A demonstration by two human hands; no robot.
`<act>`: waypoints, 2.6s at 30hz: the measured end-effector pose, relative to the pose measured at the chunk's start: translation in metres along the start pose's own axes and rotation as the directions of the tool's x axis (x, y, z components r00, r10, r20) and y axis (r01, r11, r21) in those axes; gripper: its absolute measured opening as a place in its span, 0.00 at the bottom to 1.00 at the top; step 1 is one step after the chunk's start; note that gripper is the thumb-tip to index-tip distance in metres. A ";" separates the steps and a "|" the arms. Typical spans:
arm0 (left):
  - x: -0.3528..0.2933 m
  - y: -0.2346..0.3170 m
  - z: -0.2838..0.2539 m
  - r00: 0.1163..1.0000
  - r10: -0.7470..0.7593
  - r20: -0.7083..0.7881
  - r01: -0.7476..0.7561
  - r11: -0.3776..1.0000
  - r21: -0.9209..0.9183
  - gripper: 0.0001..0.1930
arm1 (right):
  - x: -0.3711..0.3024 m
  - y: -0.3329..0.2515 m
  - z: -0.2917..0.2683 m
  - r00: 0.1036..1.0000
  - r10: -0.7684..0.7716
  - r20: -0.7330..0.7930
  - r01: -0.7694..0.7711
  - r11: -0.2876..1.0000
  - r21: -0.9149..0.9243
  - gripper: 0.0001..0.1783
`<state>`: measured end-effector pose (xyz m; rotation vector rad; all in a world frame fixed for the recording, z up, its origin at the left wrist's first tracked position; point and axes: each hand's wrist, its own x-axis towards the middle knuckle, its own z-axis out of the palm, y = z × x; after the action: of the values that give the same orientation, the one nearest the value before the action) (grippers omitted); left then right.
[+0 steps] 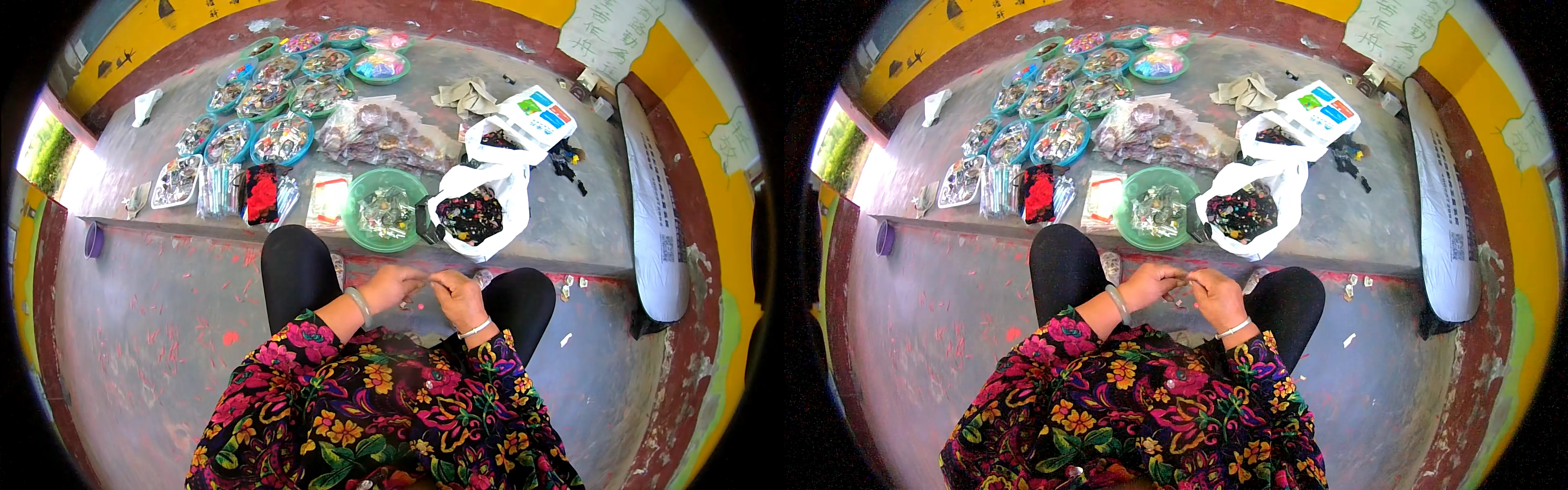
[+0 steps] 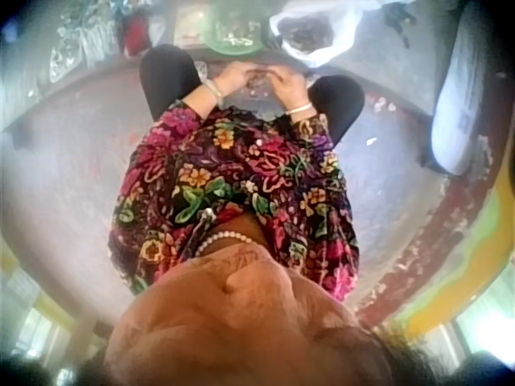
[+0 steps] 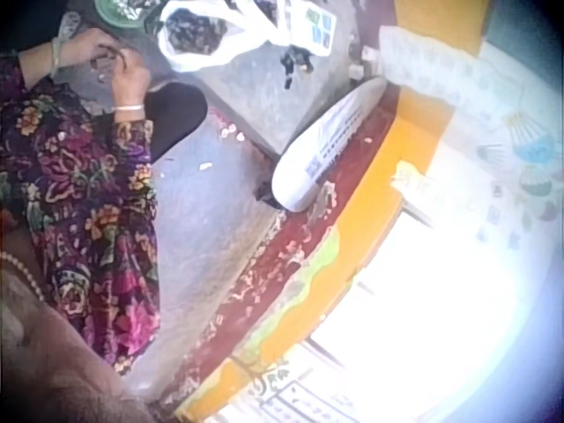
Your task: The person sits on the floor and repeatedly picks up small beads from a white bag, places them into clear plastic bags, and sets the filled bags into a green bowl. The task involves repetitive manual handling of small items without the use of tools.
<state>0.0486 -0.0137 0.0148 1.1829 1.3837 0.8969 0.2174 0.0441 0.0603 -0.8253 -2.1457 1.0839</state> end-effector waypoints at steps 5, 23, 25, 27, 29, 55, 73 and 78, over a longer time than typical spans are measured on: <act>0.000 -0.004 0.000 0.998 0.064 0.013 -0.065 0.994 0.090 0.11 | 0.000 0.004 0.001 0.994 -0.084 0.066 0.092 0.987 -0.130 0.07; 0.008 -0.001 -0.018 0.950 -0.197 -0.241 0.010 0.793 -0.609 0.09 | 0.031 -0.018 0.026 0.863 -0.356 0.358 0.500 0.706 -0.502 0.33; 0.010 -0.002 -0.020 0.938 -0.216 -0.271 0.009 0.797 -0.604 0.09 | 0.034 -0.016 0.029 0.860 -0.384 0.335 0.508 0.710 -0.487 0.34; 0.011 0.009 -0.022 0.933 -0.222 -0.283 0.026 0.826 -0.562 0.09 | 0.038 -0.015 0.029 0.867 -0.391 0.310 0.497 0.729 -0.470 0.33; 0.016 0.007 -0.028 0.939 -0.189 -0.288 0.010 0.851 -0.525 0.09 | 0.046 -0.020 0.026 0.877 -0.383 0.290 0.477 0.760 -0.441 0.33; 0.045 0.014 -0.053 0.933 -0.153 -0.327 0.071 0.966 -0.249 0.10 | 0.138 0.212 0.006 0.834 0.461 0.305 0.055 0.480 -0.876 0.10; 0.045 0.008 -0.053 0.935 -0.213 -0.285 0.118 0.941 -0.316 0.10 | 0.136 0.079 -0.104 0.885 0.225 0.407 -0.464 0.471 0.750 0.15; 0.046 -0.003 -0.052 0.935 -0.184 -0.304 0.086 0.947 -0.309 0.09 | 0.121 0.042 -0.095 0.945 0.026 0.325 -0.296 0.490 0.820 0.12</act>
<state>-0.0010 0.0349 0.0091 0.7229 1.5140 1.1921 0.2209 0.1986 0.0988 -0.3761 -1.3452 2.2167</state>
